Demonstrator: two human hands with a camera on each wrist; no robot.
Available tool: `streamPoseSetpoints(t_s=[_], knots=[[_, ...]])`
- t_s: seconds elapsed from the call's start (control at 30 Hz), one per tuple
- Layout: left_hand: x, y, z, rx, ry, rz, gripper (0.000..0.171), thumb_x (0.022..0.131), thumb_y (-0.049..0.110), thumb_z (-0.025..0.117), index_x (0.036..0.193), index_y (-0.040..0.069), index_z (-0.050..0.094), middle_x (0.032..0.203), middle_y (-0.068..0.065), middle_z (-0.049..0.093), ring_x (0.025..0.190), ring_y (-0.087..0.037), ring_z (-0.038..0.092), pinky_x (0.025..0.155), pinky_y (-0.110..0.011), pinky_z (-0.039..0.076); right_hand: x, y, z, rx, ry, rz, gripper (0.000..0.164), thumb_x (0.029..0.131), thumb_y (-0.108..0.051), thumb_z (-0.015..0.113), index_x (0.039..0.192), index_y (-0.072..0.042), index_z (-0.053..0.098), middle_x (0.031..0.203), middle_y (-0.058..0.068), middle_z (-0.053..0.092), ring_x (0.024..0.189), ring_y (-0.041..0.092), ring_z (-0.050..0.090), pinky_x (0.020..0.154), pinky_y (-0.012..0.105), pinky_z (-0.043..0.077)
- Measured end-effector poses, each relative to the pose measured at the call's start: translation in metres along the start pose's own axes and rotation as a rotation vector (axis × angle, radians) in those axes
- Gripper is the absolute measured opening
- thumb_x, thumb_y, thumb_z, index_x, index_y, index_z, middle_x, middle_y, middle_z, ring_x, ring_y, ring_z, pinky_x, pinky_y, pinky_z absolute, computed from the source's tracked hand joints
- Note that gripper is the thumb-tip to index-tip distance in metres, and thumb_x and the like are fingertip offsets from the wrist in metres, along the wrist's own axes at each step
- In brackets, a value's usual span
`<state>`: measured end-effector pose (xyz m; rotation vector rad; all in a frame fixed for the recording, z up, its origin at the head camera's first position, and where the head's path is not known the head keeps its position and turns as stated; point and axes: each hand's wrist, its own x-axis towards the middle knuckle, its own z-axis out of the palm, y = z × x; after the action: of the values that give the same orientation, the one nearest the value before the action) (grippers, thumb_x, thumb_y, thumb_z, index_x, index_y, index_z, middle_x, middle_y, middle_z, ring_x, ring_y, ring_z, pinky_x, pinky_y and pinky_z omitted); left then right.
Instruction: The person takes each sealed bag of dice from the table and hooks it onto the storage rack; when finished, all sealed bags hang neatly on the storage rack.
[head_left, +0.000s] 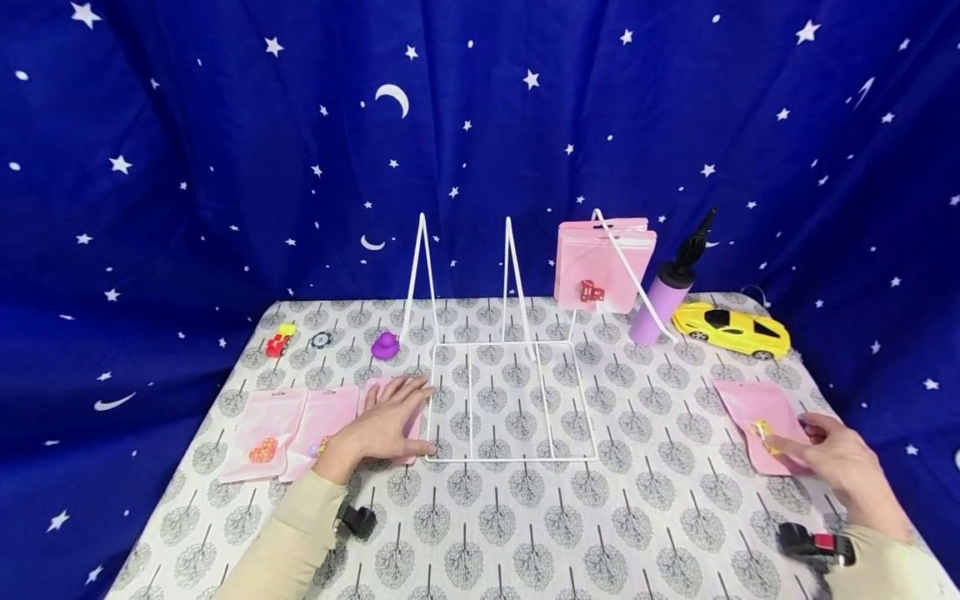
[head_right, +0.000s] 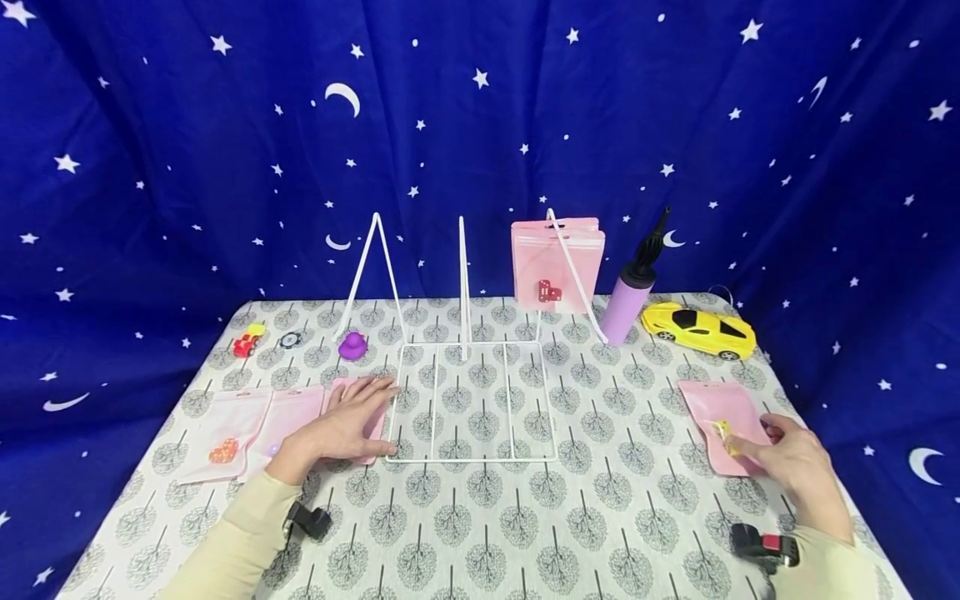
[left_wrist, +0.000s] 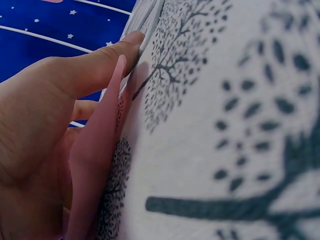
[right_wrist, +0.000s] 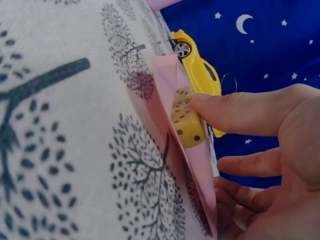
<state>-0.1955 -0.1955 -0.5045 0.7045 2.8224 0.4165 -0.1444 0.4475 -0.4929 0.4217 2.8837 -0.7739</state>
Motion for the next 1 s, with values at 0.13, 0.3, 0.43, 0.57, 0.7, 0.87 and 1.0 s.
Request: streamPoseSetpoints(t_s=[0.13, 0.3, 0.43, 0.57, 0.7, 0.87, 1.0], knots=[[0.001, 0.0, 0.0, 0.002, -0.001, 0.009, 0.101, 0.074, 0.068, 0.068, 0.154, 0.023, 0.028, 0.164, -0.003, 0.014, 0.15, -0.038, 0.01, 0.112, -0.073, 0.004, -0.001, 0.0, -0.001, -0.038, -0.005, 0.011, 0.094, 0.083, -0.054, 0.069, 0.136, 0.014, 0.032, 0.123, 0.039, 0.047, 0.103, 0.053, 0.049, 0.08, 0.059, 0.042], [0.003, 0.0, -0.002, 0.007, -0.001, 0.002, 0.101, 0.074, 0.068, 0.068, 0.155, 0.024, 0.027, 0.164, -0.001, 0.012, 0.15, -0.036, 0.009, 0.113, -0.072, 0.003, 0.004, -0.004, -0.002, -0.035, 0.002, 0.022, 0.095, 0.082, -0.053, 0.07, 0.136, 0.015, 0.031, 0.118, 0.036, 0.052, 0.1, 0.051, 0.052, 0.079, 0.057, 0.044], [0.003, -0.001, -0.003, 0.003, -0.002, -0.003, 0.101, 0.074, 0.067, 0.069, 0.155, 0.024, 0.026, 0.164, -0.001, 0.012, 0.15, -0.036, 0.009, 0.113, -0.072, 0.002, 0.007, -0.007, 0.0, 0.045, -0.036, 0.029, 0.089, 0.083, -0.046, 0.073, 0.134, 0.015, 0.033, 0.096, 0.022, 0.062, 0.083, 0.032, 0.062, 0.072, 0.041, 0.051], [0.003, -0.001, -0.004, 0.001, 0.0, -0.001, 0.102, 0.073, 0.067, 0.07, 0.155, 0.024, 0.026, 0.164, -0.002, 0.013, 0.15, -0.036, 0.009, 0.113, -0.072, 0.002, 0.006, -0.006, 0.005, 0.184, -0.076, 0.022, 0.068, 0.083, -0.034, 0.076, 0.121, 0.013, 0.045, 0.08, -0.005, 0.06, 0.065, 0.004, 0.057, 0.057, 0.021, 0.051], [0.002, -0.002, -0.003, 0.002, 0.004, 0.005, 0.101, 0.074, 0.067, 0.07, 0.155, 0.024, 0.026, 0.164, -0.003, 0.014, 0.15, -0.037, 0.01, 0.113, -0.072, 0.003, 0.003, -0.006, 0.008, 0.171, -0.024, 0.002, 0.053, 0.082, -0.035, 0.077, 0.106, 0.006, 0.052, 0.074, -0.01, 0.056, 0.066, 0.003, 0.05, 0.055, 0.02, 0.046], [0.002, -0.003, -0.002, 0.001, 0.004, 0.012, 0.101, 0.074, 0.067, 0.069, 0.155, 0.024, 0.027, 0.164, -0.003, 0.014, 0.15, -0.037, 0.01, 0.112, -0.073, 0.003, -0.001, -0.005, 0.01, 0.147, 0.008, -0.002, 0.055, 0.082, -0.037, 0.078, 0.108, 0.004, 0.053, 0.074, -0.014, 0.061, 0.066, -0.001, 0.05, 0.057, 0.019, 0.041], [0.0, -0.002, -0.002, 0.0, 0.001, 0.006, 0.101, 0.074, 0.067, 0.07, 0.155, 0.024, 0.027, 0.164, -0.003, 0.014, 0.15, -0.037, 0.01, 0.113, -0.072, 0.003, -0.003, -0.009, 0.009, 0.144, 0.014, -0.008, 0.055, 0.081, -0.036, 0.079, 0.109, 0.004, 0.054, 0.072, -0.016, 0.061, 0.066, -0.001, 0.05, 0.057, 0.019, 0.04]])
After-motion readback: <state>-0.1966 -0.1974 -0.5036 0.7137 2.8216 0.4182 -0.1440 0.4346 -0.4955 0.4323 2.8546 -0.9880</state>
